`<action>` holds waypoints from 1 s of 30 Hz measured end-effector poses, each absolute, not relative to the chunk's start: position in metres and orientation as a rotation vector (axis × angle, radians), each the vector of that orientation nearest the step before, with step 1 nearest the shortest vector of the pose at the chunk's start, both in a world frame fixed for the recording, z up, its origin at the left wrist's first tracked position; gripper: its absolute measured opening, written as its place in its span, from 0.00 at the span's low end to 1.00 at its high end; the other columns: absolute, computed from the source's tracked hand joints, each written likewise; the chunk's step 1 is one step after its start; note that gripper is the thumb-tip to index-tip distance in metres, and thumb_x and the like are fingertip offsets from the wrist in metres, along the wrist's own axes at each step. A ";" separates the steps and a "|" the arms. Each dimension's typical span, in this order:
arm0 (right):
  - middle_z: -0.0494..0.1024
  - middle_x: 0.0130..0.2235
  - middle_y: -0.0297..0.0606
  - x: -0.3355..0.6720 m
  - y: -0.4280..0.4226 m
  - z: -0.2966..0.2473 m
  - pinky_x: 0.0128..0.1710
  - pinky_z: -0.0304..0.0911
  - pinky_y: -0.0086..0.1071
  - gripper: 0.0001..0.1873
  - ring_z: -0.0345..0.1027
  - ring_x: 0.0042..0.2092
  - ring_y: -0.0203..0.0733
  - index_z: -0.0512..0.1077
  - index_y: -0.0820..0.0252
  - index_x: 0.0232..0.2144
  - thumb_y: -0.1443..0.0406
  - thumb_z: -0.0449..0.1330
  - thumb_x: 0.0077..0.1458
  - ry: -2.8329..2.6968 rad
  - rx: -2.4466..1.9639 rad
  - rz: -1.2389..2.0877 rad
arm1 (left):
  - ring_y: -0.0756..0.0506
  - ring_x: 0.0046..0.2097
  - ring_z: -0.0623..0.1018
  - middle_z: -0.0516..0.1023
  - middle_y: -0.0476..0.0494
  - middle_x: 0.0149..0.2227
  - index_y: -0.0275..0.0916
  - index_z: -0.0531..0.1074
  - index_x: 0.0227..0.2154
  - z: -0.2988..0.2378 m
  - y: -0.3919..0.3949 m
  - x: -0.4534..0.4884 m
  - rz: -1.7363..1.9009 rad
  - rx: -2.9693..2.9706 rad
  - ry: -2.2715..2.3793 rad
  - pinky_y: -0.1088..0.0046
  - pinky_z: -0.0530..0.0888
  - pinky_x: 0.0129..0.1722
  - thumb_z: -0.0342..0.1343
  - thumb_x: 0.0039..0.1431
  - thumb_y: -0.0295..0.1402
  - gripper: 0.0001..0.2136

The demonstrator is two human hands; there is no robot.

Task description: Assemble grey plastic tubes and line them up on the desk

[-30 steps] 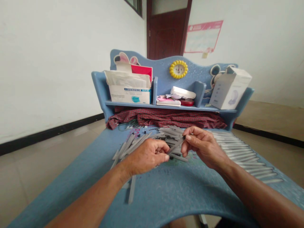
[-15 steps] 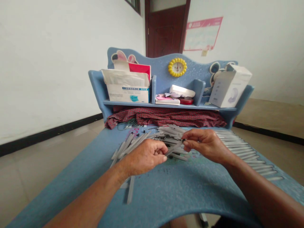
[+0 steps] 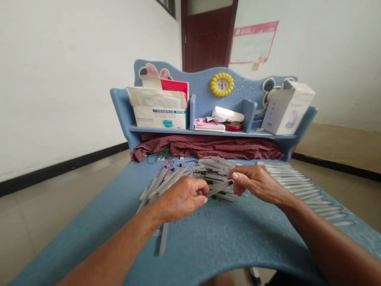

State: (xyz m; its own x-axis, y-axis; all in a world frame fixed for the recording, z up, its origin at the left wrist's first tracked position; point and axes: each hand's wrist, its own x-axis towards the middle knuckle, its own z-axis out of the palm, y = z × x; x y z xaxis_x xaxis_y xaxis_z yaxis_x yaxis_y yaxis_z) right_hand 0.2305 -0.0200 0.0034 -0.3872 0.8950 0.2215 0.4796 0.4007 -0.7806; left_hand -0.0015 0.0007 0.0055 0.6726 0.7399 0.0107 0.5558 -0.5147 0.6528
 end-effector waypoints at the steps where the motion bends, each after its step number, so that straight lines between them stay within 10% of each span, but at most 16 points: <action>1: 0.74 0.23 0.35 0.231 -0.020 0.003 0.25 0.62 0.27 0.17 0.68 0.25 0.35 0.69 0.61 0.31 0.53 0.54 0.56 -1.990 -1.138 0.867 | 0.53 0.24 0.63 0.62 0.55 0.20 0.36 0.69 0.27 0.006 0.001 -0.001 0.387 2.258 0.994 0.79 0.59 0.24 0.49 0.49 0.27 0.04; 10: 0.71 0.16 0.36 0.226 -0.021 0.000 0.18 0.56 0.26 0.26 0.63 0.18 0.33 0.64 0.61 0.15 0.50 0.50 0.57 -2.041 -1.279 0.781 | 0.54 0.23 0.63 0.62 0.56 0.20 0.36 0.69 0.27 0.005 0.001 -0.001 0.379 2.280 0.983 0.79 0.58 0.23 0.49 0.49 0.26 0.04; 15: 0.74 0.20 0.34 0.229 -0.021 0.000 0.23 0.61 0.27 0.18 0.67 0.22 0.35 0.70 0.60 0.29 0.50 0.55 0.53 -1.989 -1.181 0.875 | 0.53 0.24 0.64 0.62 0.55 0.20 0.36 0.69 0.26 0.005 0.001 -0.001 0.395 2.287 1.000 0.79 0.59 0.24 0.49 0.49 0.26 0.04; 30: 0.70 0.16 0.36 0.227 -0.022 0.000 0.19 0.56 0.26 0.28 0.63 0.18 0.33 0.66 0.62 0.18 0.47 0.48 0.57 -2.027 -1.319 0.816 | 0.53 0.23 0.64 0.62 0.55 0.20 0.36 0.69 0.27 0.001 0.002 -0.002 0.394 2.357 0.986 0.78 0.57 0.24 0.50 0.49 0.27 0.04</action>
